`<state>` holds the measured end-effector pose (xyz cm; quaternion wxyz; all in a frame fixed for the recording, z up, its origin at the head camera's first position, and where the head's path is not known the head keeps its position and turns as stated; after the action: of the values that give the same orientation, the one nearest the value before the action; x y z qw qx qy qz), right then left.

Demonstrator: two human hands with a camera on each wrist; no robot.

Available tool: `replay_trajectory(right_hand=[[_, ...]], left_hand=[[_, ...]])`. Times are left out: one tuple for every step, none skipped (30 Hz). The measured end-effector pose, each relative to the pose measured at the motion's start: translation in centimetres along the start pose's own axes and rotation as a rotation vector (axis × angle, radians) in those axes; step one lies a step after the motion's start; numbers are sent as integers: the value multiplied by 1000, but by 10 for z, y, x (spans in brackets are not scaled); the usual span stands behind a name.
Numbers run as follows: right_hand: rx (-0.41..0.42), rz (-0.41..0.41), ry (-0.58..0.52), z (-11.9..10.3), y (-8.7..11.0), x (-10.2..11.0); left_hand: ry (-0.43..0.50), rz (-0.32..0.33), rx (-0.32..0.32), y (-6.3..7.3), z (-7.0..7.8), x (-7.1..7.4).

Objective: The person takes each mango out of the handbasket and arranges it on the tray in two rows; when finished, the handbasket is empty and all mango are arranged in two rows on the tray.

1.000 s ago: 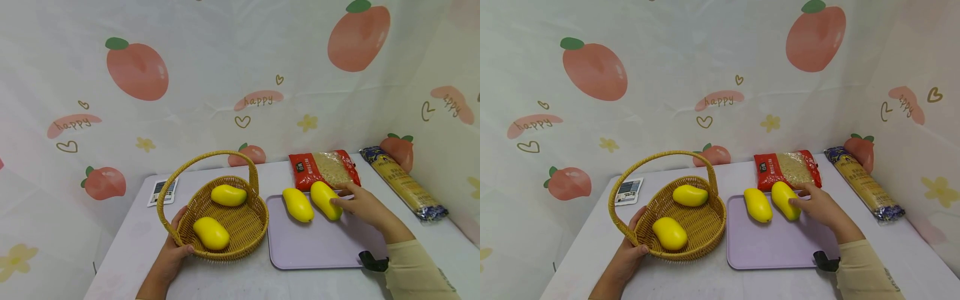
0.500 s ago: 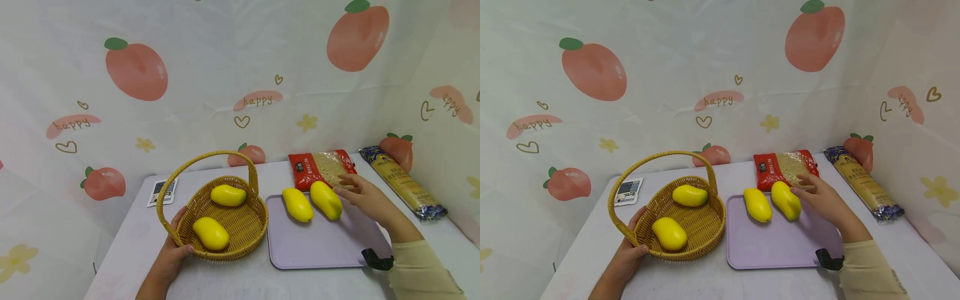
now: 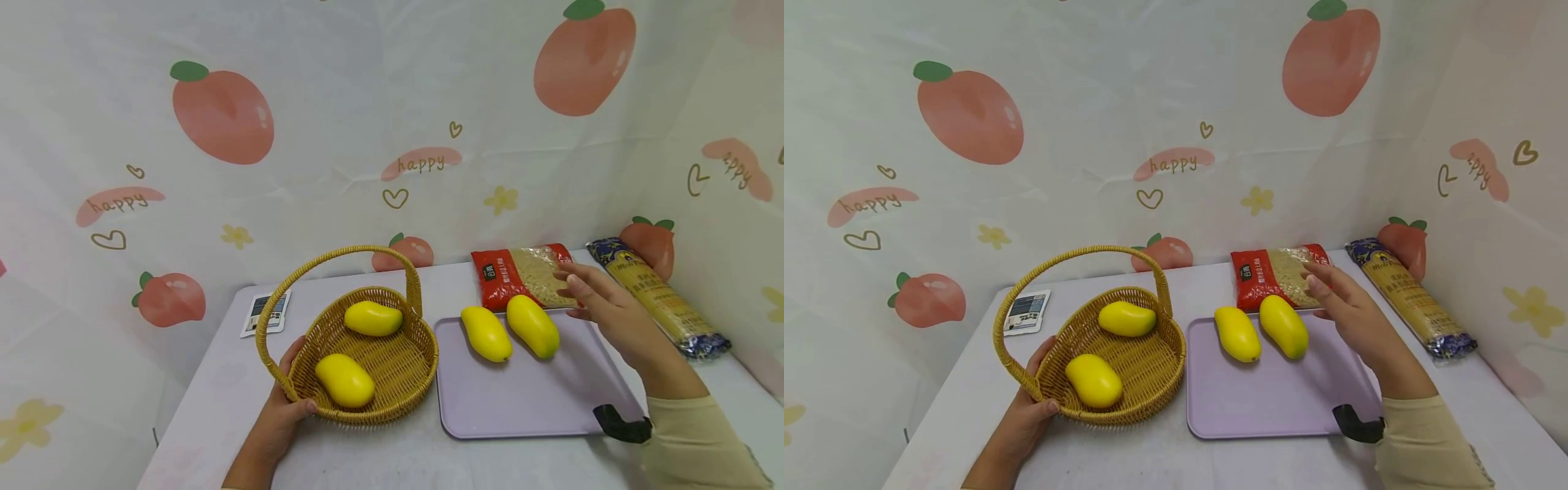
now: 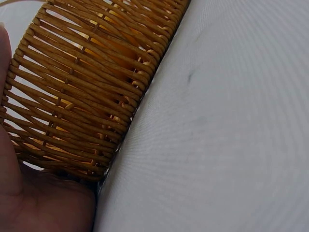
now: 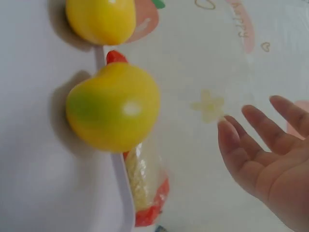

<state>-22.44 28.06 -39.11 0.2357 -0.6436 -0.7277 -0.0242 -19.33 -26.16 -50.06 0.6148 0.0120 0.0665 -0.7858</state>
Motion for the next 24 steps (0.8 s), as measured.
replay_trajectory(right_hand=[[19, -1, -16, -2, 0, 0], [36, -5, -30, -4, 0, -1], [48, -8, -42, -6, 0, -1], [61, -13, -50, -8, 0, -2], [72, -18, -59, -10, 0, -2], [80, -23, -66, -13, 0, -3], [89, -29, -76, -15, 1, -3], [96, -34, -82, -17, 1, -4], [102, -41, -90, -20, 1, -5], [107, -47, -102, -22, 2, -5], [108, -54, -116, -24, 2, -6], [112, -59, -118, -26, 2, -7], [114, -64, -124, -27, 2, -9], [113, -69, -135, -29, 2, -10], [112, -72, -148, -30, 3, -11], [113, -74, -154, -32, 3, -13], [114, -75, -151, -33, 3, -14], [118, -77, -158, -34, 3, -15], [119, -83, -177, -35, 4, -17], [123, -89, -193, -36, 4, -18], [127, -96, -204, -38, 5, -19], [131, -103, -214, -39, 5, -20], [134, -109, -229, -40, 5, -22], [135, -116, -246, -40, 5, -23]], left_hand=[[1, -1, -1, 0, 0, 0], [2, -3, -2, 0, 0, 0], [3, -5, -4, 0, 0, 0], [5, -7, -6, 0, 0, 0], [7, -10, -9, -1, -1, 0], [7, -12, -12, -1, -1, 0], [9, -14, -13, -1, -1, 0], [10, -16, -14, -1, -1, 1], [10, -15, -14, -1, -1, 1], [11, -16, -15, -1, -1, 1], [12, -17, -15, -1, -1, 1], [13, -18, -15, -1, -1, 1], [14, -18, -15, -1, -1, 1], [14, -17, -16, -1, -1, 1], [15, -18, -17, -1, -1, 1], [15, -19, -18, -1, -1, 1], [16, -19, -18, -1, -1, 1], [16, -19, -18, -1, -1, 1], [15, -18, -17, -1, -1, 1], [17, -18, -17, -1, -1, 1], [17, -20, -18, -1, -1, 1], [17, -20, -18, -1, -1, 1], [17, -21, -19, -1, -1, 1], [16, -21, -19, 0, -1, 1]])
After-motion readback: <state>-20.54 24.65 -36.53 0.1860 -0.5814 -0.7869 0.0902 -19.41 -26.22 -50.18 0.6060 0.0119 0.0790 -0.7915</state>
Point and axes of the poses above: each hand's wrist, its own y-axis away from the middle knuckle, its own x-axis out of the back of the hand, z = x × y, the point moved 4 cm from there along -y, towards the middle knuckle
